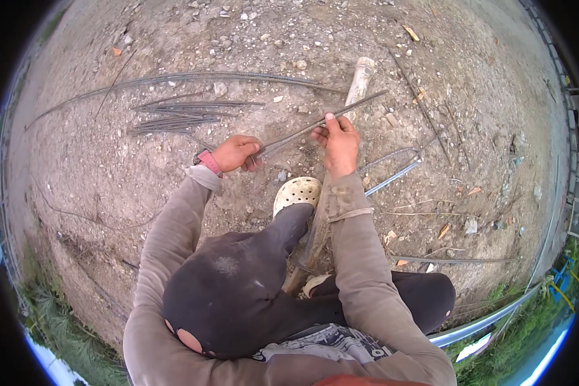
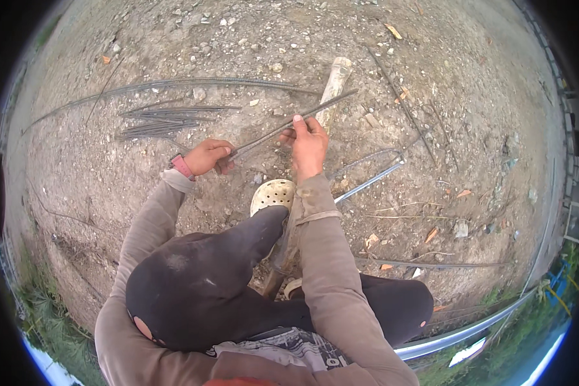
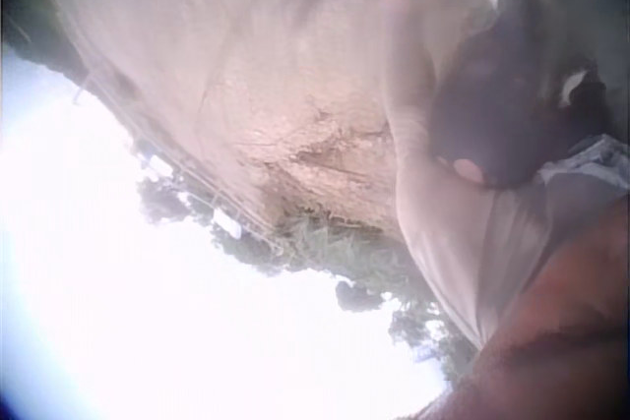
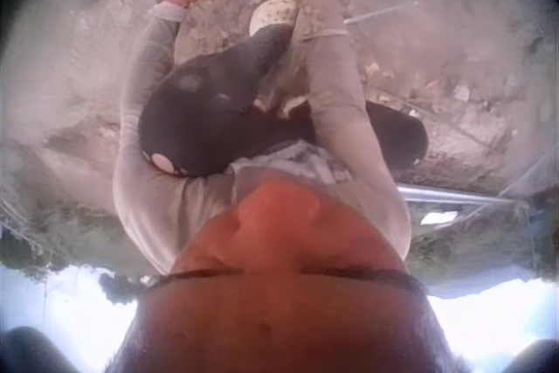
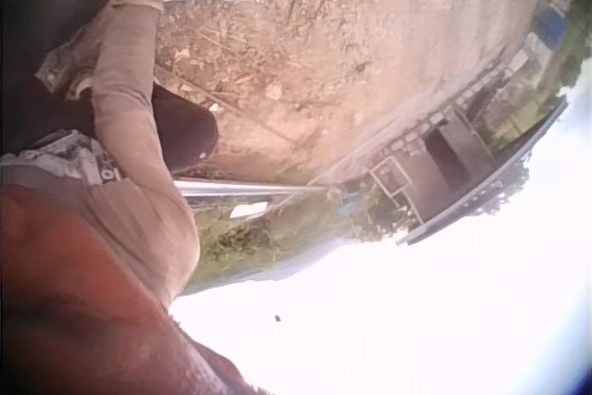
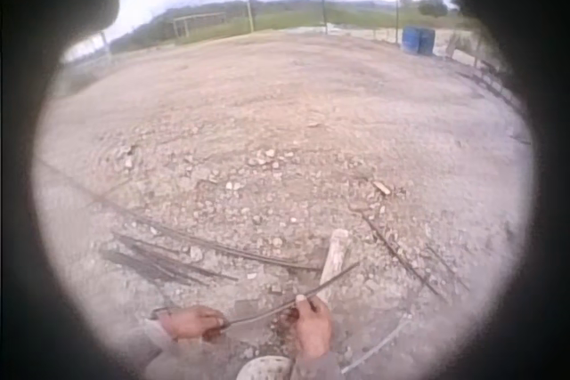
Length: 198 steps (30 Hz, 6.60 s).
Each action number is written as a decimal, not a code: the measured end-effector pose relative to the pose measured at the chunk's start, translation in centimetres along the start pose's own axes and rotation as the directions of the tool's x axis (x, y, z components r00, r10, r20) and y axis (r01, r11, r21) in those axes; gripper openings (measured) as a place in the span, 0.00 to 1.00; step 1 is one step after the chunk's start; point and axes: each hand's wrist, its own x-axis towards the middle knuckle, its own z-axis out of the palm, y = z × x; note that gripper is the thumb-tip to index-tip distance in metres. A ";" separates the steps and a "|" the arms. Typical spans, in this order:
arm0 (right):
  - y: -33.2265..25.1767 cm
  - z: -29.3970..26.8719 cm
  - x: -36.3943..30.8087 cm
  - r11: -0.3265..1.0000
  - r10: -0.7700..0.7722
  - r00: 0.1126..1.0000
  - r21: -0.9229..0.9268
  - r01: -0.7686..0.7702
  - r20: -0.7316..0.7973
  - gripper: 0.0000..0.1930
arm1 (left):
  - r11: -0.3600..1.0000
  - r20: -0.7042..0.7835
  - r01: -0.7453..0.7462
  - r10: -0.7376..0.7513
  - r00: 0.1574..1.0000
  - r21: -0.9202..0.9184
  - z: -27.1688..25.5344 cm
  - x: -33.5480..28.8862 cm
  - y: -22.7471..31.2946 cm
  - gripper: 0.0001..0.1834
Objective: Manually bending thin metal rebar rods over a wooden beam using a handheld tool.
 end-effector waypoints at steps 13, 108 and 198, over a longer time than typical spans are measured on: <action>-0.3 1.1 0.1 0.998 -0.050 0.996 0.042 0.053 -0.072 0.08 | 0.824 -0.414 -0.138 0.412 0.812 0.550 2.0 -2.7 -1.5 0.13; -6.7 -13.8 -23.9 0.842 -0.360 0.846 -0.527 0.113 -0.393 0.16 | 0.753 -0.314 -0.193 0.474 0.823 0.630 13.8 10.0 0.7 0.16; -3.8 -7.2 -25.2 0.195 -0.186 0.983 -0.980 0.026 -0.011 0.12 | 0.738 -0.216 -0.180 0.406 0.888 0.650 14.9 6.5 -3.5 0.18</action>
